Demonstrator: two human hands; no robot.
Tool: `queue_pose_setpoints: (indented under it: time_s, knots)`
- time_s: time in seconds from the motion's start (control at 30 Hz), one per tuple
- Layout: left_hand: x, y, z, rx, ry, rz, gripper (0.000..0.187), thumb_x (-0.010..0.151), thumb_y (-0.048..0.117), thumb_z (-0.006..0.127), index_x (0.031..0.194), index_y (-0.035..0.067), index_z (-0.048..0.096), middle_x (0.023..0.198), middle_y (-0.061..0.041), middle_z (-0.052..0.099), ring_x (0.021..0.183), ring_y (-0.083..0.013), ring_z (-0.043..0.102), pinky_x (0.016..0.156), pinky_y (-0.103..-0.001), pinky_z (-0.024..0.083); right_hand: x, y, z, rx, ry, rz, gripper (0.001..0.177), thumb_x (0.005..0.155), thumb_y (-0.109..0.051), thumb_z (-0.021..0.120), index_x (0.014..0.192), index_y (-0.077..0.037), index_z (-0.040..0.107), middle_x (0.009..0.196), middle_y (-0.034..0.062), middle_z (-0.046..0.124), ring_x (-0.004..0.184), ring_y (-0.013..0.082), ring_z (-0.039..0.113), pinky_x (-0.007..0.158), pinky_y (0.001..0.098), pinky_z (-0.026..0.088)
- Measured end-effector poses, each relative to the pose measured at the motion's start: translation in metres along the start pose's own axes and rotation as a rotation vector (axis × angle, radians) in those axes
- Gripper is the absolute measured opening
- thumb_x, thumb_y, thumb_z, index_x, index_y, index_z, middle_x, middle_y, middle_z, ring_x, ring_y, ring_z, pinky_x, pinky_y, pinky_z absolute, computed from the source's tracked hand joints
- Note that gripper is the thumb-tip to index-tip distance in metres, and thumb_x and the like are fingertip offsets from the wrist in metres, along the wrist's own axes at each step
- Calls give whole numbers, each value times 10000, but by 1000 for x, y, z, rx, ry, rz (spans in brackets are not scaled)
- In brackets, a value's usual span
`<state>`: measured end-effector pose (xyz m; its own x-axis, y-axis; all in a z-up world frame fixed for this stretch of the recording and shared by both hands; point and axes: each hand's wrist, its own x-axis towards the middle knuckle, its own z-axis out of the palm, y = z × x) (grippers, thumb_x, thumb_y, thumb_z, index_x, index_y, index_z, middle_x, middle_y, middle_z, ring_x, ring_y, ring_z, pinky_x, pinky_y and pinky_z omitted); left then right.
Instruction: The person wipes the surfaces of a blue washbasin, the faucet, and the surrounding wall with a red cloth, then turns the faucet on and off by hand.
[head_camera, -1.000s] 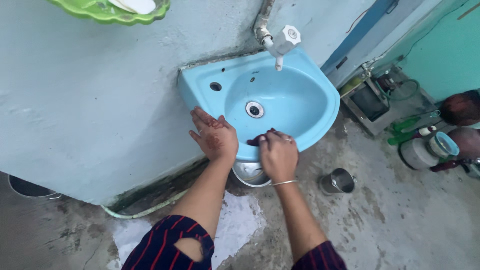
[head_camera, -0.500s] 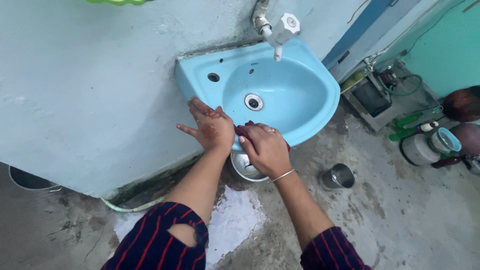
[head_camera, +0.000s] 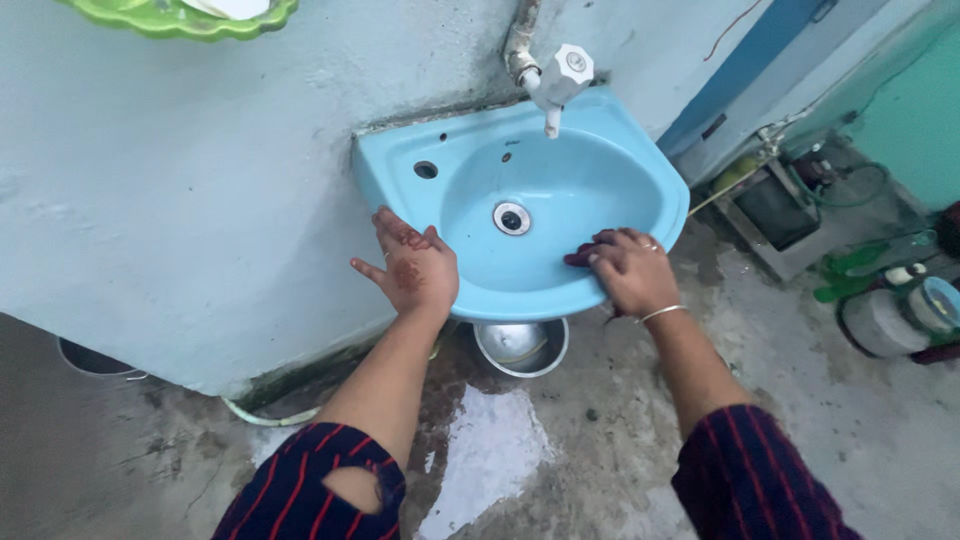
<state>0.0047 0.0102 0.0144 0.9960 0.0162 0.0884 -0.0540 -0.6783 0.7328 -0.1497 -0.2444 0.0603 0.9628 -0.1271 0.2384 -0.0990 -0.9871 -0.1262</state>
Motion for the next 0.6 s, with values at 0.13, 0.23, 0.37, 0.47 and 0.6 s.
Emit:
queue_pose_setpoints:
  time_s: [0.13, 0.23, 0.37, 0.47, 0.6]
  knots:
    - [-2, 1, 1, -36, 21, -11, 713, 981, 280, 513, 1549, 2, 181, 1618, -156, 308, 1509, -238, 282, 1192, -691, 31, 15, 37, 15, -119, -8, 134, 346, 961, -311, 490, 1067, -235, 811, 1297, 18, 704, 1320, 336, 513, 1119, 496, 320]
    - [-4, 3, -5, -83, -16, -43, 718, 981, 268, 514, 1557, 3, 177, 1603, -155, 331, 1493, -250, 341, 1214, -686, 38, 16, 47, 29, -66, -7, 200, 347, 971, -302, 481, 1048, -231, 812, 1296, 12, 706, 1323, 327, 521, 1137, 492, 324]
    - [-4, 9, -13, -80, -33, -44, 670, 978, 252, 515, 1532, 16, 221, 1581, -156, 362, 1514, -260, 351, 1207, -687, 59, 6, 37, 37, -101, 71, 155, 342, 990, -328, 494, 1086, -193, 794, 1270, 21, 722, 1321, 322, 541, 1147, 492, 345]
    - [-6, 10, -14, -58, -48, -46, 674, 985, 264, 511, 1535, 7, 218, 1599, -181, 335, 1487, -259, 370, 1217, -680, 71, 4, 6, 36, -107, 32, 253, 346, 976, -357, 514, 1030, -189, 812, 1224, 31, 738, 1314, 315, 541, 1128, 499, 341]
    - [-4, 7, -8, -67, -15, -18, 716, 983, 269, 503, 1554, -27, 188, 1591, -227, 302, 1492, -294, 324, 1196, -674, 92, -2, -47, 29, -14, 58, 235, 344, 958, -311, 504, 964, -216, 834, 1195, 60, 738, 1229, 306, 583, 1059, 511, 389]
